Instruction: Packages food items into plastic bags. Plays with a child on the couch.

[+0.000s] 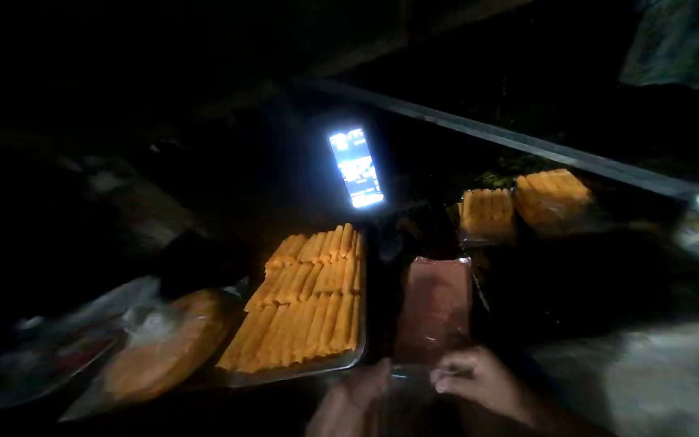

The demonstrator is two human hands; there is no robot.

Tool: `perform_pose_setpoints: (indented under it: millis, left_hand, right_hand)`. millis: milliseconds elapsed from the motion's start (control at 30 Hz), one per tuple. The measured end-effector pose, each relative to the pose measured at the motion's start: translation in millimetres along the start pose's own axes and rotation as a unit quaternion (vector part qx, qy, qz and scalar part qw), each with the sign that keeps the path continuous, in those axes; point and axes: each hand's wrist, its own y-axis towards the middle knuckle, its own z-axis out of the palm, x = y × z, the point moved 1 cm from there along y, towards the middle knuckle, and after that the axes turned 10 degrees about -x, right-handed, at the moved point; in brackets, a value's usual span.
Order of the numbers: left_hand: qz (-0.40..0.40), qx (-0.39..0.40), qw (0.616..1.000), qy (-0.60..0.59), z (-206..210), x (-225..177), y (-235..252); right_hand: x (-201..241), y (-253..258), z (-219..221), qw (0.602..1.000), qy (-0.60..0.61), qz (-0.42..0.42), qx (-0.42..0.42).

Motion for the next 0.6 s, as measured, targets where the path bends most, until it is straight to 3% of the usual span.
perform_pose_setpoints:
  millis: [133,267,433,500,600]
  left_hand:
    - [-0.034,-0.066,0.996,-0.039,-3.2,18.6,2.3]
    - [-0.093,-0.079,0.991,-0.049,9.1,28.9,3.4]
    - [-0.176,-0.043,0.983,0.009,25.5,32.8,-3.7]
    - [-0.146,-0.043,0.987,0.046,27.8,29.3,-11.9]
    - [-0.169,0.005,0.983,-0.075,32.1,7.4,-17.6]
  right_hand:
    - [4.4,1.3,-11.0,0.990,0.090,0.087,-0.061]
    - [28.2,11.0,-23.3,0.988,0.046,0.110,-0.095]
    - [37.0,17.0,-27.5,0.980,-0.033,-0.008,-0.197]
    - [32.0,20.1,-31.9,0.965,-0.040,-0.085,-0.244]
    - [29.8,24.5,-31.2,0.942,-0.100,-0.193,-0.256]
